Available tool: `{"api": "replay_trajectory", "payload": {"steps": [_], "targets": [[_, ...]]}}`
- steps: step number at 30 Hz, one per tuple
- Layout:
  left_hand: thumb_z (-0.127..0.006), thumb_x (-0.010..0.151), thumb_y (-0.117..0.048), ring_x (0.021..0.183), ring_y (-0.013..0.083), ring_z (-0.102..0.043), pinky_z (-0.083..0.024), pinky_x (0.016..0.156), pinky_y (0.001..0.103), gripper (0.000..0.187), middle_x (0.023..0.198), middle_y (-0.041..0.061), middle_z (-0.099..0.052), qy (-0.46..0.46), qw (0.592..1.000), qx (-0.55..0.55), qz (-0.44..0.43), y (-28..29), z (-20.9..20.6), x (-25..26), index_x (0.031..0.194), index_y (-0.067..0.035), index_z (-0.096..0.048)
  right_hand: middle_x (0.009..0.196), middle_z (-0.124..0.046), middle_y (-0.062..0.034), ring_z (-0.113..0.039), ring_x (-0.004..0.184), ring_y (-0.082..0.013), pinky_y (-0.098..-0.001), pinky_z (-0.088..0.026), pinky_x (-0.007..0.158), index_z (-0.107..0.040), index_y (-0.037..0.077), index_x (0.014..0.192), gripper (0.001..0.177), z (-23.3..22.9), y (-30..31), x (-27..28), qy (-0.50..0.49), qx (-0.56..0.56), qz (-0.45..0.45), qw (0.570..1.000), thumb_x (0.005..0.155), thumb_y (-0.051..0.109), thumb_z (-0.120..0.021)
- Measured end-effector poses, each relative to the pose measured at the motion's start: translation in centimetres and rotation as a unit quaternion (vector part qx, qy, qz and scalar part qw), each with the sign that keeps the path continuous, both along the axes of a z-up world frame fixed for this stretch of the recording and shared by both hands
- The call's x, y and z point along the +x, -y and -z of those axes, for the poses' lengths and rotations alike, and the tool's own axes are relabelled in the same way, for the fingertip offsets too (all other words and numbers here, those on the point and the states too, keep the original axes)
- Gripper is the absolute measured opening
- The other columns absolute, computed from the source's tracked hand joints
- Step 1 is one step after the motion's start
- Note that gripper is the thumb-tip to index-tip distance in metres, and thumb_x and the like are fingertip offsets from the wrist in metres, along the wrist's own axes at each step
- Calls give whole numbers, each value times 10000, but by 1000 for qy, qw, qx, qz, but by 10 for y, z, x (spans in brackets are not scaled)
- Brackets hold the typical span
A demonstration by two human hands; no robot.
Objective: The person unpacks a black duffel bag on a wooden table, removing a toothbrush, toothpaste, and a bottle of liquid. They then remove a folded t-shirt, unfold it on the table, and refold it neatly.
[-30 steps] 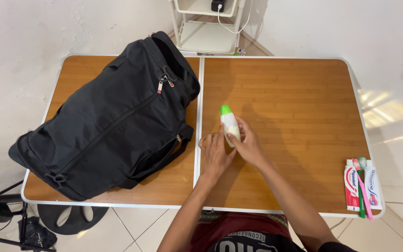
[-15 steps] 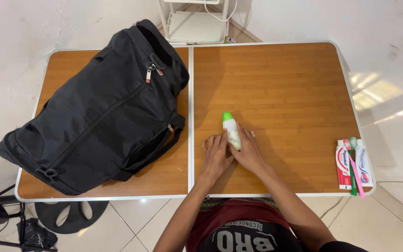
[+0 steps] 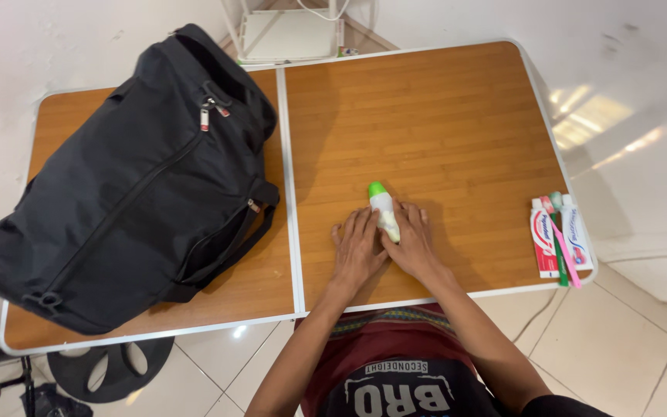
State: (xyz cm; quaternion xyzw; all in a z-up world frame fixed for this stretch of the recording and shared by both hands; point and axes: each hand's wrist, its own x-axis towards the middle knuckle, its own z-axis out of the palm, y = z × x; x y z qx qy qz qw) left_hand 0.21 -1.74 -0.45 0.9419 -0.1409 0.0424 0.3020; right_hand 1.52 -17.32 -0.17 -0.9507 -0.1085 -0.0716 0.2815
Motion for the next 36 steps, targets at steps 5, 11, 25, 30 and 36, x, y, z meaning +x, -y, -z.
{"api": "replay_trajectory", "payload": {"steps": [5, 11, 25, 30, 36], "targets": [[-864, 710, -240, 1431, 317, -373, -264, 1062, 678, 833, 1512, 140, -444, -9, 1000, 1, 23, 23, -11, 3, 1435, -61, -495, 1355, -576, -152, -523, 1184, -362, -513, -363, 1039, -540, 47, 1410, 549, -9, 20, -14, 32, 24, 22, 999, 916, 237, -684], [-822, 768, -224, 1441, 316, -384, -279, 1071, 668, 757, 1532, 142, -436, 23, 998, -5, 63, 61, -13, 6, 1430, -57, -494, 1378, -579, -147, -487, 1170, -385, -500, -378, 969, -596, 144, 1363, 482, -20, 48, -27, 48, -12, 93, 994, 895, 220, -683], [-822, 756, -220, 1462, 367, -340, -268, 1094, 679, 795, 1552, 164, -400, 10, 984, 1, 178, 153, -13, 2, 1439, -56, -450, 1458, -565, -140, -472, 1229, -379, -532, -346, 979, -609, 134, 1368, 470, -25, 128, -60, 30, -39, 207, 977, 913, 239, -663], [-816, 760, -202, 1453, 374, -337, -269, 1073, 698, 797, 1547, 180, -395, 7, 979, -12, 206, 176, -14, -3, 1449, -51, -443, 1456, -565, -128, -458, 1229, -375, -527, -335, 968, -617, 138, 1363, 470, -31, 145, -70, 9, -41, 246, 968, 910, 251, -666], [-808, 791, -214, 1448, 375, -349, -286, 1070, 685, 752, 1541, 169, -407, 27, 973, -13, 228, 194, -15, -6, 1437, -53, -458, 1486, -552, -112, -446, 1207, -354, -528, -314, 990, -607, 150, 1384, 492, -30, 161, -80, 24, -32, 262, 964, 902, 239, -658]]}}
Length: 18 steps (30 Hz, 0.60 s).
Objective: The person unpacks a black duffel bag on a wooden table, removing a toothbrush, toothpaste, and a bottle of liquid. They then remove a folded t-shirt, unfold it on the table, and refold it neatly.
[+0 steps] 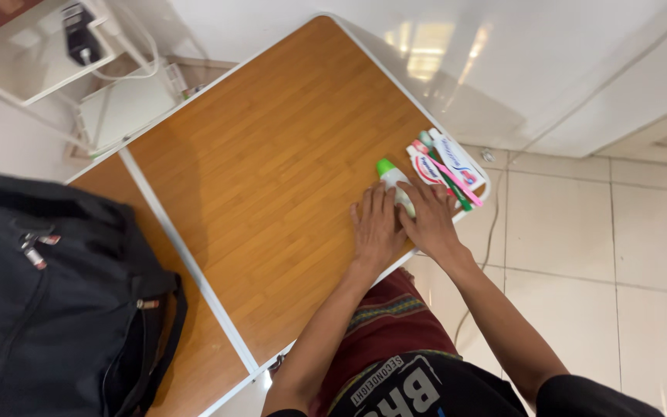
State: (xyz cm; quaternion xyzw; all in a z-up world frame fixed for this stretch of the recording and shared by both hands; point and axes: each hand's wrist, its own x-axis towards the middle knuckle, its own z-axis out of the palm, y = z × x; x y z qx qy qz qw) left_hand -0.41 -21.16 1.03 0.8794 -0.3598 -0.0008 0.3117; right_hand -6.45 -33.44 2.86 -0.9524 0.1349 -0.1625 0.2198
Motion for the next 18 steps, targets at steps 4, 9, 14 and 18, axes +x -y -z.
{"api": "replay_trajectory", "payload": {"steps": [4, 9, 14, 18], "targets": [[-805, 788, -233, 1447, 371, -349, -283, 1065, 682, 743, 1539, 165, -409, 3, 1000, 4, 14, 9, 1, -1, 1423, -51, -465, 1488, -544, -112, -427, 1245, -368, -515, -293, 978, -605, 156, 1384, 483, 1, 7, -6, -4, -2, 21, 1000, 911, 240, -655], [-786, 813, -261, 1450, 365, -357, -285, 1071, 676, 732, 1540, 159, -413, 3, 1000, 11, 18, 17, 0, -4, 1438, -57, -463, 1511, -531, -97, -422, 1281, -340, -512, -270, 1032, -605, 163, 1390, 488, 4, 14, -9, -17, 7, 34, 999, 912, 250, -659], [-794, 801, -301, 1448, 378, -354, -275, 1064, 686, 772, 1528, 174, -410, 14, 1000, 11, 25, 21, 2, -8, 1441, -41, -450, 1538, -507, -112, -407, 1325, -333, -500, -269, 1023, -599, 171, 1403, 509, 11, 20, -12, -12, 15, 30, 999, 903, 250, -662], [-802, 795, -337, 1443, 367, -365, -279, 1060, 683, 792, 1529, 180, -416, 30, 999, 0, 19, 22, 7, -7, 1441, -43, -451, 1539, -503, -118, -406, 1354, -323, -505, -258, 1043, -595, 168, 1413, 518, 14, 21, -13, 6, 8, 20, 1000, 907, 248, -668]]}}
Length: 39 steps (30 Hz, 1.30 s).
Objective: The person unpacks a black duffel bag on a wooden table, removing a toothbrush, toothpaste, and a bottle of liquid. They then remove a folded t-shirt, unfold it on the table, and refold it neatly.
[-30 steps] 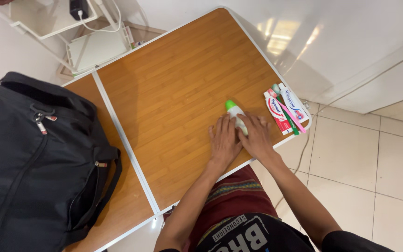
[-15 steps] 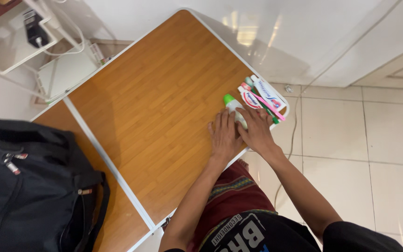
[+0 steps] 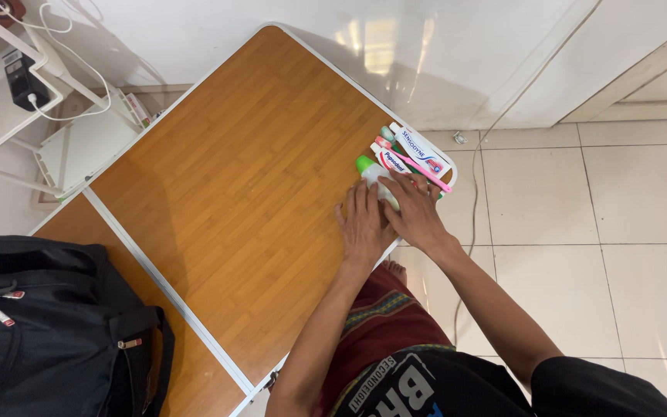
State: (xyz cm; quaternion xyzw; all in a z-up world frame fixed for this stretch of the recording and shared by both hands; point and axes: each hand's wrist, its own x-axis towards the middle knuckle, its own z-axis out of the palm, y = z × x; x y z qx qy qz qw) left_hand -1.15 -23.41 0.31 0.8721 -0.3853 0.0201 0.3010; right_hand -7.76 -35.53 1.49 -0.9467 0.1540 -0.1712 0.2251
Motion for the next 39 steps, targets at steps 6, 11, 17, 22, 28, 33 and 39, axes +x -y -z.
{"api": "replay_trajectory", "payload": {"steps": [6, 11, 17, 22, 28, 33, 39], "targets": [[-808, 764, -355, 1441, 366, -374, -290, 1070, 669, 840, 1505, 190, -433, 10, 1000, 6, 3, 3, 5, -2, 1448, -34, -440, 1531, -510, -129, -415, 1351, -316, -522, -247, 1061, -590, 152, 1417, 528, 1, 0, -2, 5, -10, -2, 1000, 901, 225, -671], [-803, 766, -302, 1438, 370, -368, -286, 1066, 666, 811, 1499, 188, -435, -2, 1000, 3, 2, 9, 2, -4, 1446, -48, -442, 1521, -517, -126, -416, 1345, -328, -541, -221, 1096, -603, 150, 1401, 518, 0, 2, -3, 12, -26, 6, 1000, 894, 225, -677], [-764, 782, -227, 1461, 401, -345, -269, 1087, 686, 774, 1542, 202, -404, -25, 999, -14, 16, 0, -5, -5, 1453, -34, -430, 1477, -550, -126, -429, 1346, -310, -539, -232, 1083, -617, 83, 1366, 478, -8, -6, -6, 49, -26, -25, 998, 903, 194, -662], [-686, 871, -222, 1479, 412, -318, -249, 1087, 708, 670, 1574, 224, -375, -25, 999, -21, 7, -19, -5, 1, 1456, -17, -432, 1427, -599, -102, -477, 1324, -289, -523, -276, 1073, -647, 65, 1314, 424, -9, -21, 7, 69, -20, -38, 997, 898, 143, -647], [-579, 975, -199, 1477, 407, -332, -267, 1116, 663, 475, 1552, 232, -399, 0, 999, 15, -50, -59, -7, 11, 1412, -24, -516, 1388, -609, -138, -506, 1328, -312, -491, -344, 1058, -656, 20, 1273, 399, -9, -50, 24, 61, 4, -81, 995, 886, 112, -632], [-564, 955, -192, 1478, 405, -329, -270, 1133, 637, 435, 1553, 244, -412, 19, 995, 35, -94, -99, -5, 20, 1359, -29, -575, 1393, -602, -196, -494, 1363, -355, -482, -383, 1110, -669, 8, 1250, 337, -3, -81, 39, 59, 35, -134, 989, 942, 137, -620], [-564, 1001, -205, 1483, 414, -326, -270, 1148, 617, 356, 1555, 255, -414, 6, 989, 43, -143, -146, 5, 27, 1304, -22, -598, 1396, -595, -208, -485, 1388, -373, -490, -384, 1135, -668, -2, 1237, 337, 11, -117, 54, 55, 28, -186, 981, 941, 154, -631]]}}
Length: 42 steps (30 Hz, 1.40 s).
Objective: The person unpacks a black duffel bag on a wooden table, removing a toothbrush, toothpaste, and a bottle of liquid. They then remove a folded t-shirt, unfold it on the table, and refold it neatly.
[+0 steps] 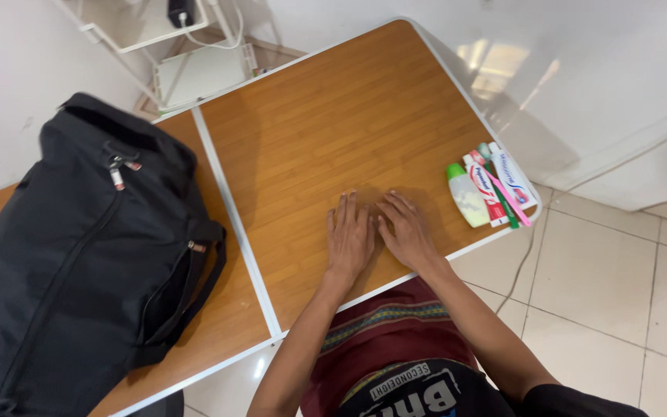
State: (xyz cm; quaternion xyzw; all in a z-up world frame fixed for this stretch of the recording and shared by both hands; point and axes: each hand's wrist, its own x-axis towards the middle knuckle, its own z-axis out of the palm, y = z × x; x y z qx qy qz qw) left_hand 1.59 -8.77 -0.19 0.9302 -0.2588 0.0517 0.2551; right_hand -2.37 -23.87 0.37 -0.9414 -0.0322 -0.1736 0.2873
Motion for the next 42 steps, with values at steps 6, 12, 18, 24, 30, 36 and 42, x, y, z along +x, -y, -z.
{"api": "replay_trajectory", "payload": {"steps": [6, 12, 18, 24, 30, 36, 42], "targets": [[-597, 892, -130, 1497, 387, -341, -291, 1189, 531, 487, 1569, 228, -418, 39, 996, 70, -29, -42, 5, 5, 1368, -26, -585, 1425, -572, -218, -458, 1408, -358, -529, -306, 1184, -664, -7, 1262, 362, 9, -34, 9, -17, -31, -43, 998, 940, 153, -630], [-606, 927, -169, 1484, 389, -351, -261, 1211, 532, 452, 1548, 239, -437, 24, 996, 50, -73, -69, 6, -1, 1348, -6, -573, 1488, -521, -204, -409, 1445, -334, -550, -239, 1203, -604, 22, 1342, 425, 9, -61, 15, -50, -42, -87, 994, 947, 178, -616], [-547, 990, -207, 1486, 399, -327, -230, 1204, 564, 479, 1557, 234, -424, 31, 995, 48, -82, -86, 11, -6, 1430, -19, -540, 1541, -472, -189, -363, 1477, -318, -571, -187, 1214, -562, 82, 1408, 437, 5, -70, 16, -53, -80, -83, 992, 997, 232, -562], [-516, 1006, -241, 1501, 377, -310, -219, 1212, 565, 496, 1578, 211, -413, 26, 994, 44, -94, -84, 9, -10, 1457, -34, -521, 1560, -455, -157, -358, 1482, -293, -554, -183, 1223, -569, 109, 1406, 439, 4, -72, 17, -65, -78, -73, 992, 988, 244, -556], [-520, 997, -246, 1505, 372, -295, -204, 1214, 557, 505, 1578, 211, -403, 10, 995, 32, -98, -86, 5, -11, 1455, -35, -523, 1557, -457, -156, -353, 1487, -294, -553, -191, 1225, -567, 104, 1407, 440, 5, -72, 16, -60, -87, -80, 991, 992, 250, -557], [-544, 1001, -233, 1503, 363, -330, -212, 1236, 536, 455, 1556, 210, -450, 10, 995, -5, -104, -88, 3, -13, 1401, -21, -575, 1543, -468, -167, -350, 1490, -306, -576, -192, 1223, -578, 94, 1402, 437, 10, -72, 19, -60, -88, -79, 991, 991, 242, -562], [-585, 984, -179, 1478, 357, -387, -243, 1228, 522, 381, 1512, 214, -510, -6, 991, -67, -113, -92, 4, -10, 1316, 4, -629, 1517, -467, -202, -348, 1466, -344, -641, -185, 1168, -602, 86, 1371, 425, 2, -80, 28, -102, -85, -68, 989, 976, 241, -575]]}}
